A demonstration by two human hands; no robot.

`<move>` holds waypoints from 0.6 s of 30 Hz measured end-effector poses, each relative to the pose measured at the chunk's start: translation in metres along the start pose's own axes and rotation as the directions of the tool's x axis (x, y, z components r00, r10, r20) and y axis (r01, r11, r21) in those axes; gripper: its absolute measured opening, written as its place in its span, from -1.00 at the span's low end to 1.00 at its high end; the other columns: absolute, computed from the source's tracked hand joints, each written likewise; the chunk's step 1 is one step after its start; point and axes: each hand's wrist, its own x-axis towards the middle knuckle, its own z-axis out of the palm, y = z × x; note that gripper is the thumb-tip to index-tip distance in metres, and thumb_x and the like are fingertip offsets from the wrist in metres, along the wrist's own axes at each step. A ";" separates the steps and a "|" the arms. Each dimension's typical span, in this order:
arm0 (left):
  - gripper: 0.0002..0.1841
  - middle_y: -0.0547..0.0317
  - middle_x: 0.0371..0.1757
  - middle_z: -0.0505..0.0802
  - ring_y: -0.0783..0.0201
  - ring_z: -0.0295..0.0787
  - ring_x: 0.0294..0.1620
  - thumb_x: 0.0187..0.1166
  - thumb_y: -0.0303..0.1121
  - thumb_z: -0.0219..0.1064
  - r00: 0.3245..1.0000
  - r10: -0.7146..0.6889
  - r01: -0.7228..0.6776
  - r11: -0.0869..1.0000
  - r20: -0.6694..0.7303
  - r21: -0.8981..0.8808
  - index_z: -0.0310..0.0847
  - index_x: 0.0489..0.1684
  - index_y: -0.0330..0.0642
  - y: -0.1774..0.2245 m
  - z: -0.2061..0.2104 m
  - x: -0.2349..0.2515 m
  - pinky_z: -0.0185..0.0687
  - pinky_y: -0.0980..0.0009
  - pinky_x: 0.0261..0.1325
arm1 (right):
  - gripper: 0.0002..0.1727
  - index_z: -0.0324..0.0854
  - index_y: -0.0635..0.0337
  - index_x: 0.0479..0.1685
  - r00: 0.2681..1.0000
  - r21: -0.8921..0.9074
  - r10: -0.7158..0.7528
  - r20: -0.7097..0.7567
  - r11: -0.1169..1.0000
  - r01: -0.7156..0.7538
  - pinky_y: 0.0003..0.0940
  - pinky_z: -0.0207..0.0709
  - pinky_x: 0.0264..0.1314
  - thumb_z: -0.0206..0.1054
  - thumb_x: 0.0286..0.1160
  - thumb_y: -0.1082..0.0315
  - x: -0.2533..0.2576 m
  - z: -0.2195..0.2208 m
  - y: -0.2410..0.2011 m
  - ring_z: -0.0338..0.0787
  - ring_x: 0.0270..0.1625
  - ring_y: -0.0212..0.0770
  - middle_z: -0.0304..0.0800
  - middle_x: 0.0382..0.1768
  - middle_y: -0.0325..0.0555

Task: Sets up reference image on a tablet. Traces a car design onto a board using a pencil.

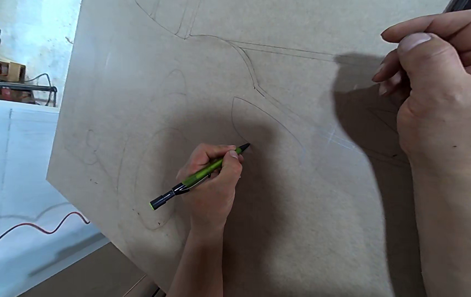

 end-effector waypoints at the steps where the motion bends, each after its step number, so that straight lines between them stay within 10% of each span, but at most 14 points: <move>1: -0.96 0.15 -0.33 0.89 0.34 0.82 -0.52 0.55 -0.52 0.40 1.000 0.007 -0.007 1.000 0.005 -0.001 0.75 -0.21 -0.18 0.000 0.001 -0.002 0.77 0.52 -0.53 | -0.76 0.74 0.05 0.07 1.000 -0.001 0.000 0.000 1.000 0.000 -0.57 0.67 -0.38 0.15 0.79 0.25 0.000 0.000 0.000 0.76 -0.39 -0.50 0.79 -0.35 -0.45; 18: -0.92 0.19 -0.31 0.89 0.36 0.79 -0.55 0.41 -0.49 0.45 0.991 0.073 -0.066 0.996 0.110 -0.063 0.80 -0.24 -0.13 0.009 0.025 -0.030 0.77 0.49 -0.56 | -0.76 0.75 0.05 0.06 1.000 0.001 0.005 0.003 1.000 -0.005 -0.57 0.68 -0.38 0.15 0.78 0.27 0.000 0.000 -0.003 0.76 -0.39 -0.50 0.80 -0.35 -0.45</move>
